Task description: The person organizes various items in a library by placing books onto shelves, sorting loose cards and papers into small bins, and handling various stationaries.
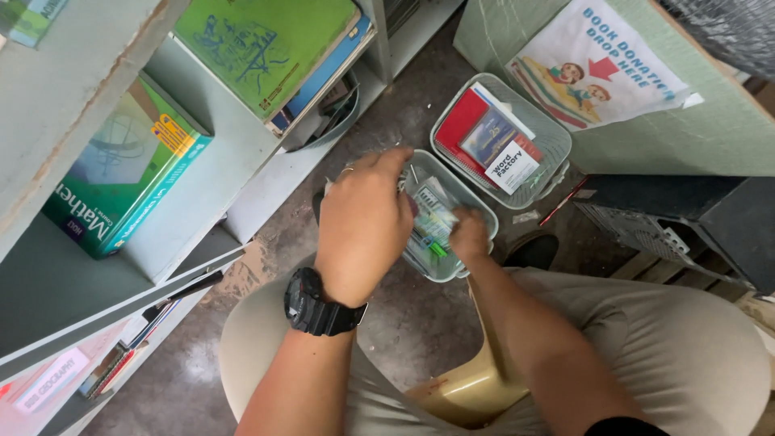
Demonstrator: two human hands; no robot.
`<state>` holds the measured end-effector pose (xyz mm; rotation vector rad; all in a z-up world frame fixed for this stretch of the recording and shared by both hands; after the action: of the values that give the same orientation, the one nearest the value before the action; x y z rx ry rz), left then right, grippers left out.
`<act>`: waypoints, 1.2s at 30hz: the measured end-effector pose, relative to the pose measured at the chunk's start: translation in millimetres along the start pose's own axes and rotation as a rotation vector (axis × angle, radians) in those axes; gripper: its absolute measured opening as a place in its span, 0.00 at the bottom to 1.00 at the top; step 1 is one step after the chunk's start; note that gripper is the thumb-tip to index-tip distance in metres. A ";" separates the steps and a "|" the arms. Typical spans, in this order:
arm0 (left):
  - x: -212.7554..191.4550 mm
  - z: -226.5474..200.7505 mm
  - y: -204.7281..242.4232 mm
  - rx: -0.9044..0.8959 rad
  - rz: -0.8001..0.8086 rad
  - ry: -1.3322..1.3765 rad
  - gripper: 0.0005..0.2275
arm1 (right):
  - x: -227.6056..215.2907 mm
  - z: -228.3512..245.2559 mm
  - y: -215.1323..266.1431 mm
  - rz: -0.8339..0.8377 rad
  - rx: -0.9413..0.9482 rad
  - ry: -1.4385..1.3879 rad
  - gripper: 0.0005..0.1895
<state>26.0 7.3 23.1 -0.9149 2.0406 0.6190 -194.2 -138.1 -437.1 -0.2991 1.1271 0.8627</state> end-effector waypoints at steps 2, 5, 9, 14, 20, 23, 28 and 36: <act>0.4 -2.1 -1.0 0.007 -0.006 0.008 0.22 | -21.7 28.0 -0.9 0.010 -0.048 -0.129 0.21; -0.4 -4.6 -0.8 0.003 -0.003 0.005 0.22 | -16.3 45.9 -12.4 0.058 -0.160 -0.200 0.22; -3.4 -6.1 0.1 -0.001 -0.012 0.023 0.22 | -0.1 59.8 -42.7 0.098 -0.345 0.000 0.13; -0.7 -5.7 -5.6 -0.039 0.020 0.003 0.22 | -21.9 86.9 -53.4 0.184 -0.061 -0.146 0.24; 5.6 -9.4 -5.3 -0.066 0.083 -0.029 0.24 | 45.0 13.7 -46.1 -0.148 0.089 -0.149 0.23; 6.5 -13.3 -5.2 -0.075 0.108 -0.024 0.25 | 38.9 16.6 -42.3 0.093 0.284 -0.142 0.40; 11.6 -9.4 -6.1 -0.093 0.123 -0.029 0.26 | -2.5 49.1 -23.4 0.236 0.242 -0.107 0.42; 20.8 -12.1 -7.5 -0.086 0.127 -0.021 0.25 | 33.3 83.4 39.8 0.064 -0.067 -0.208 0.32</act>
<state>17.4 -13.7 12.0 -0.8282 2.0781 0.7877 -162.7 -46.2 -422.4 -0.2241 0.9201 0.9665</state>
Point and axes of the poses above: each hand's wrist, its own y-axis away from the middle knuckle, its own x-axis out of the palm, z = x × y, the point moved 1 cm from there along -y, towards the middle knuckle, and after that the axes turned 7 degrees about -z, right-handed, at the moved point
